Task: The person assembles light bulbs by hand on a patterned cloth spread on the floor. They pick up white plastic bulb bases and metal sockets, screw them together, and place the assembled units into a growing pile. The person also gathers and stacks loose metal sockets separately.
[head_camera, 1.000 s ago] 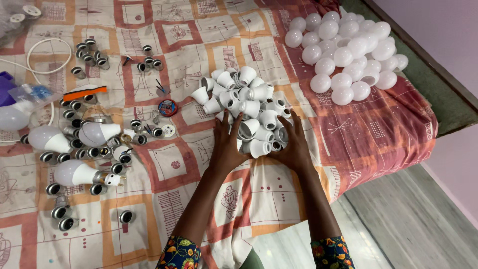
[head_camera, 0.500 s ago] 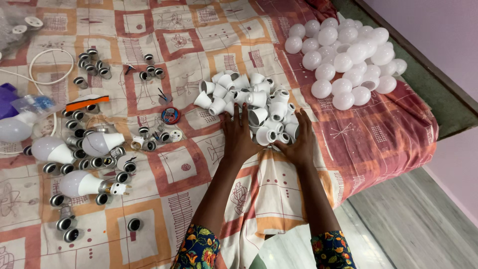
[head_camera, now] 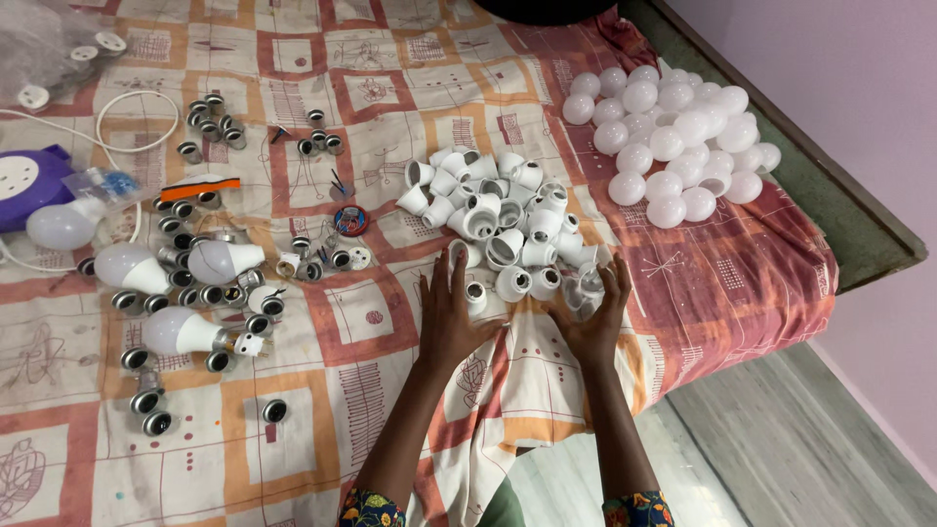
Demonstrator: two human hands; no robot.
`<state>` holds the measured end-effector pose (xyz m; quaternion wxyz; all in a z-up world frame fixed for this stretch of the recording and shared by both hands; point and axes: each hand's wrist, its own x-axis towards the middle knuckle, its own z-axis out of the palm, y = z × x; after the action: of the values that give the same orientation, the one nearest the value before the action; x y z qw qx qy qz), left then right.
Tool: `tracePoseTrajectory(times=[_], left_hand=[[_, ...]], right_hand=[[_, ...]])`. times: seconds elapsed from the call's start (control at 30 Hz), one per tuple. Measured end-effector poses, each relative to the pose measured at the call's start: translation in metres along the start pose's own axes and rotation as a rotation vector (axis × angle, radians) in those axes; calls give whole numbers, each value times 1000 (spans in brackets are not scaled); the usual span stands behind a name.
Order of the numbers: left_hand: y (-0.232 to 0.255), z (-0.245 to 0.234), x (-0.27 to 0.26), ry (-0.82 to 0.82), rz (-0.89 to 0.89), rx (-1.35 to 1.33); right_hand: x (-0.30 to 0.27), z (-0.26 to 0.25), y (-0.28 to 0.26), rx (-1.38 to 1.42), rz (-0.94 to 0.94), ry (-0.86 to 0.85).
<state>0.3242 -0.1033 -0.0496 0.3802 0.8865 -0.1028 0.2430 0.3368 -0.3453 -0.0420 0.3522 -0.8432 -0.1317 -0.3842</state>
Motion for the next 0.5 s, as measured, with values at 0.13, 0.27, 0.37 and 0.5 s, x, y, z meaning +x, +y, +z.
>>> tracePoseTrajectory(times=[0.13,0.27,0.37,0.5], left_hand=[[-9,1,-9,81,5,-84],[-17,7,-12,121,42,-153],[-21,9,-12,126,68,-110],[-24,11,-16,172,93,-172]], right_hand=[[-1,4,4,79,95,-21],[-3,6,8,340,206,-22],[-7,4,9,406,215,-40],[-3,4,10,261,177,-47]])
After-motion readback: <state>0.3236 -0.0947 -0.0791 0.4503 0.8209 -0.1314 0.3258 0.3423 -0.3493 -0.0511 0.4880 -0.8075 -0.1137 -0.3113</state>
